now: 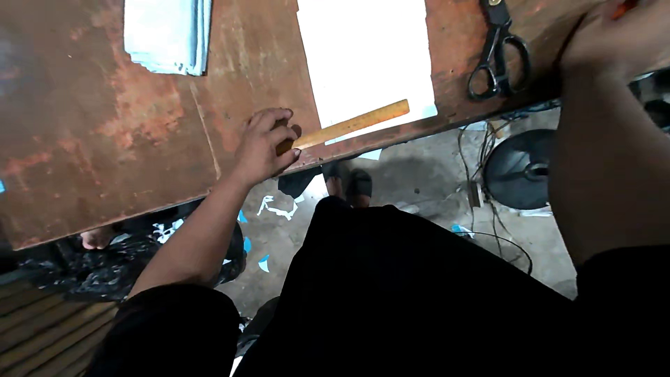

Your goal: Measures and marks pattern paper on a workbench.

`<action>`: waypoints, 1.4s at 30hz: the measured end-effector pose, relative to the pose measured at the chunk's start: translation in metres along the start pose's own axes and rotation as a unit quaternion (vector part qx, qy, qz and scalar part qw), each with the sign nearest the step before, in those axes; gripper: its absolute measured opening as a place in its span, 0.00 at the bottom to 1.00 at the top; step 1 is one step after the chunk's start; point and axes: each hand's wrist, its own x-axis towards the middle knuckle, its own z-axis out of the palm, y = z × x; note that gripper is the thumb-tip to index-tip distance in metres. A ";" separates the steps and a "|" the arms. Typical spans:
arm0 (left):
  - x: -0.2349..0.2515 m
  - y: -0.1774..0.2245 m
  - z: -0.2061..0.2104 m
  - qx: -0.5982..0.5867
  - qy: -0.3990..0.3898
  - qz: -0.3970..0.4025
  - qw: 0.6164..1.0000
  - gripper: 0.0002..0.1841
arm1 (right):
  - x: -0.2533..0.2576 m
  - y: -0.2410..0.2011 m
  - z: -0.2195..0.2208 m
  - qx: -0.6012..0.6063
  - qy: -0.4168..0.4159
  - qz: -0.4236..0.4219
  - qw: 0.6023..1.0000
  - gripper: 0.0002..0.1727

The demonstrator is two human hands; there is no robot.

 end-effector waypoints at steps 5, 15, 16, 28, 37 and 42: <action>0.001 -0.012 0.006 -0.015 0.027 0.032 0.999 0.17 | 0.000 0.006 0.002 0.005 0.034 -0.010 0.999 0.30; -0.001 -0.023 0.015 -0.022 0.055 0.065 0.996 0.17 | -0.041 -0.003 0.008 0.146 0.105 -0.002 0.984 0.33; -0.001 -0.024 0.015 -0.023 0.057 0.070 0.996 0.17 | -0.044 -0.006 0.010 0.148 0.107 0.003 0.983 0.32; 0.000 -0.020 0.011 -0.009 0.036 0.060 0.998 0.17 | -0.043 -0.010 0.026 0.153 0.131 0.034 0.979 0.28; 0.000 -0.020 0.011 -0.011 0.034 0.060 0.998 0.17 | -0.046 -0.008 0.027 0.151 0.124 0.051 0.979 0.14; 0.001 -0.015 0.007 -0.010 0.029 0.053 0.998 0.21 | -0.044 -0.006 0.029 0.169 0.131 0.032 0.976 0.10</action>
